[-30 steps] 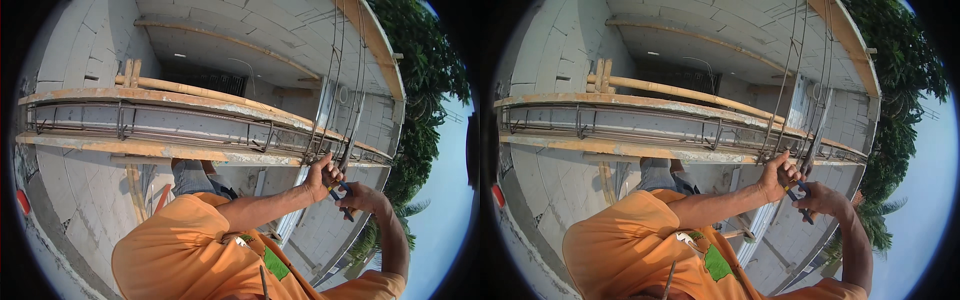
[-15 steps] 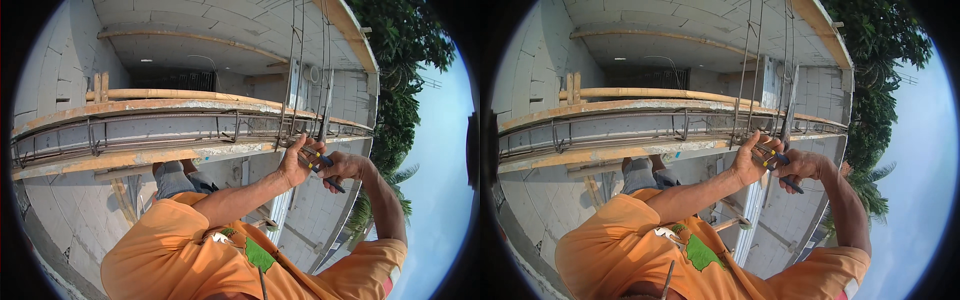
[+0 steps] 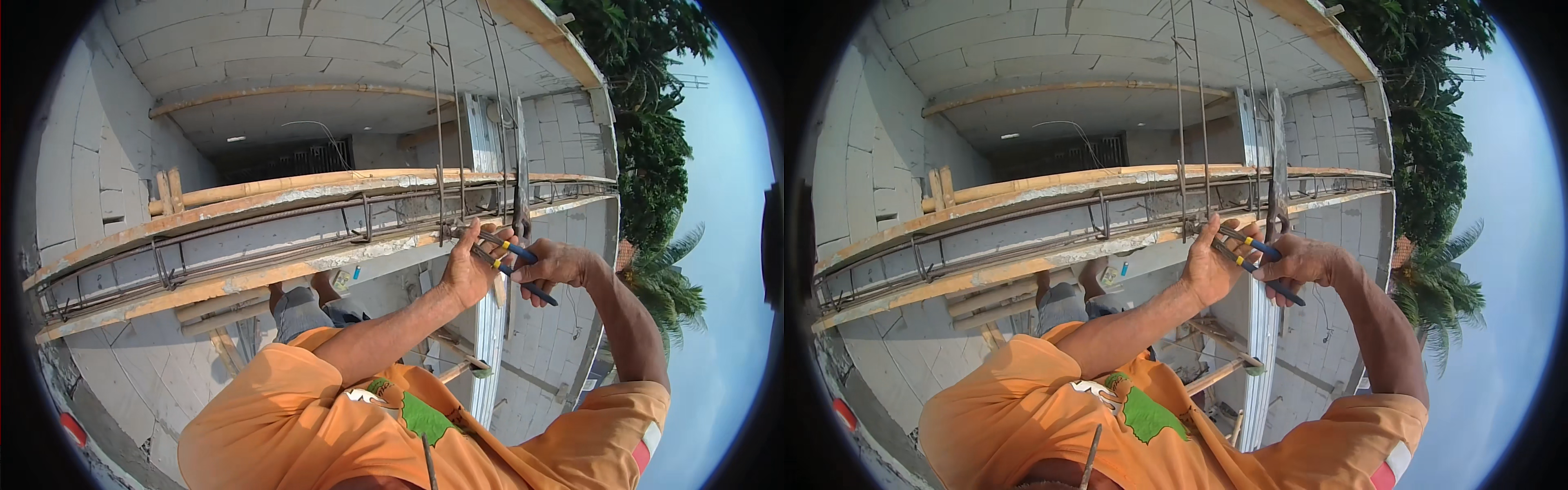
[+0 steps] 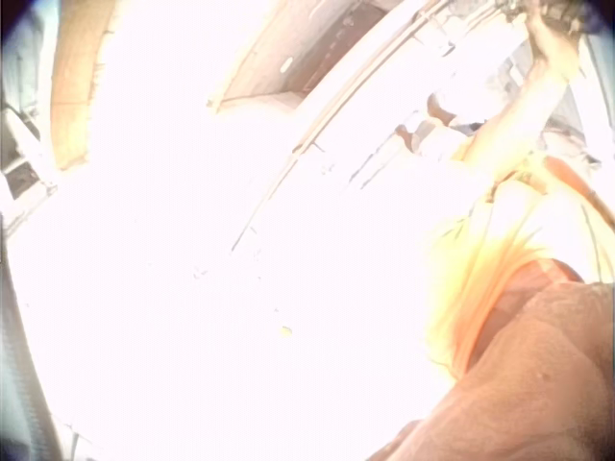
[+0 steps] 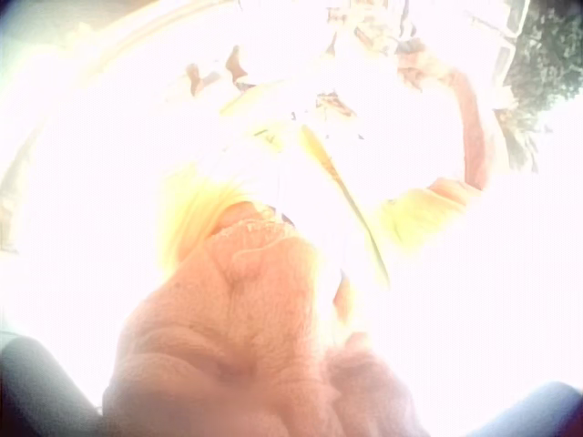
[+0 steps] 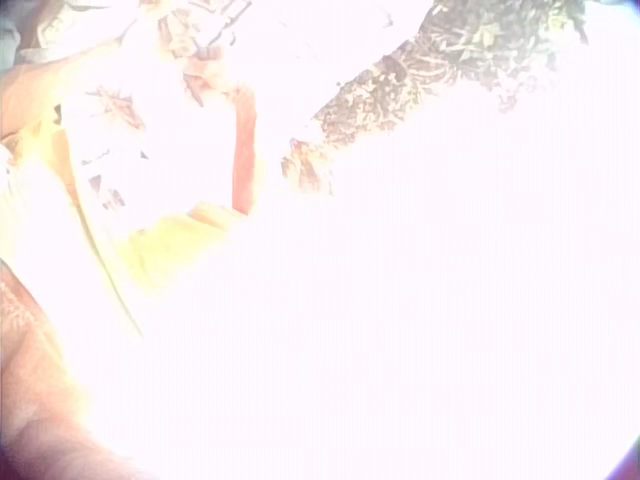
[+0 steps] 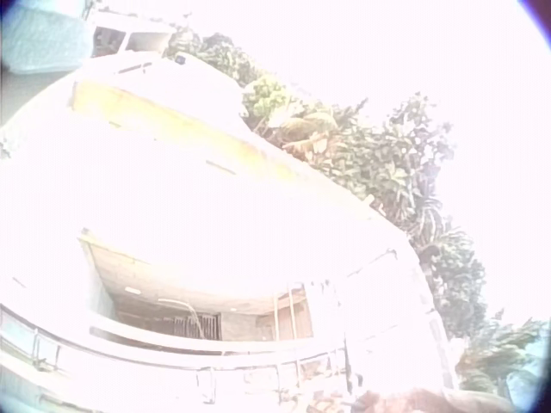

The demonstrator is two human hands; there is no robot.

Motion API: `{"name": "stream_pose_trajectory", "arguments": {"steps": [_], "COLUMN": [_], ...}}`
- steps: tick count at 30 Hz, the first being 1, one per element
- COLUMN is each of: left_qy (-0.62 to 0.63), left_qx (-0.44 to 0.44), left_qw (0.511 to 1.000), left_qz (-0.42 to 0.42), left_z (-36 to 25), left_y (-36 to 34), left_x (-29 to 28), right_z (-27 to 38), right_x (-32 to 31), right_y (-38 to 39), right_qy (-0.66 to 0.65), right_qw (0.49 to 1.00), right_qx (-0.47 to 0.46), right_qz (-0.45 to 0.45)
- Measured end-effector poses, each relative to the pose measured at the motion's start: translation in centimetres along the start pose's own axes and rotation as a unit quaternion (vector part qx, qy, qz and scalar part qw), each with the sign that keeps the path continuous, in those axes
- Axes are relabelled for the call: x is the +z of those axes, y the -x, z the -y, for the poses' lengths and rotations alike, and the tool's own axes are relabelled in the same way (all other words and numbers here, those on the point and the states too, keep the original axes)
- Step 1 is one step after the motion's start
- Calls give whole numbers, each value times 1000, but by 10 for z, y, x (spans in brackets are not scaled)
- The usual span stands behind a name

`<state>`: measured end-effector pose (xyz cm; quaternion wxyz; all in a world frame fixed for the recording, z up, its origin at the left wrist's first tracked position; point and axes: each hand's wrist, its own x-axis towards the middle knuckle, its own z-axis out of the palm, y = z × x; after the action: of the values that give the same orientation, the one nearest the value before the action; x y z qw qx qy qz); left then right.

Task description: The person secures reinforcement bars by twisting wire with pliers and سپس positions a saw against the wooden formwork.

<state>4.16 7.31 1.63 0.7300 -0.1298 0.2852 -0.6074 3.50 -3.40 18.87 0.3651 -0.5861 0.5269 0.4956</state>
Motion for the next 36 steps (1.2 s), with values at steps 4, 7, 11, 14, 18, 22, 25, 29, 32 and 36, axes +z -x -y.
{"name": "stream_pose_trajectory", "arguments": {"steps": [4,7,11,14,18,22,25,29,32,36], "left_qy": [22,33,-27,-132,-297,-515,-642,-791,-866,-895], "left_qx": [6,27,31,-5,-18,-101,-43,287,380,423], "left_qw": [1000,997,998,991,955,847,758,524,322,61], "left_qz": [7,-65,-44,12,-10,84,108,133,45,-129], "left_z": [-2,-7,4,14,3,-33,-54,-92,-128,-159], "left_y": [-21,-18,-11,2,22,55,84,113,133,143], "left_x": [-14,-2,10,-6,-13,1,28,47,59,53], "right_z": [-7,-12,-41,-54,-102,-158,-199,-211,-211,-199], "right_x": [18,61,41,33,34,-10,-75,-141,-169,-176], "right_y": [0,-1,-16,0,-24,-75,-132,-196,-229,-255], "right_qy": [89,382,320,-34,-151,-172,-38,63,67,78], "right_qw": [990,875,881,984,950,885,831,759,728,733], "right_qx": [-46,-114,-161,-135,-189,-189,-147,-128,-128,-161], "right_qz": [-98,-275,-310,-114,-200,-390,-535,-635,-670,-656]}}
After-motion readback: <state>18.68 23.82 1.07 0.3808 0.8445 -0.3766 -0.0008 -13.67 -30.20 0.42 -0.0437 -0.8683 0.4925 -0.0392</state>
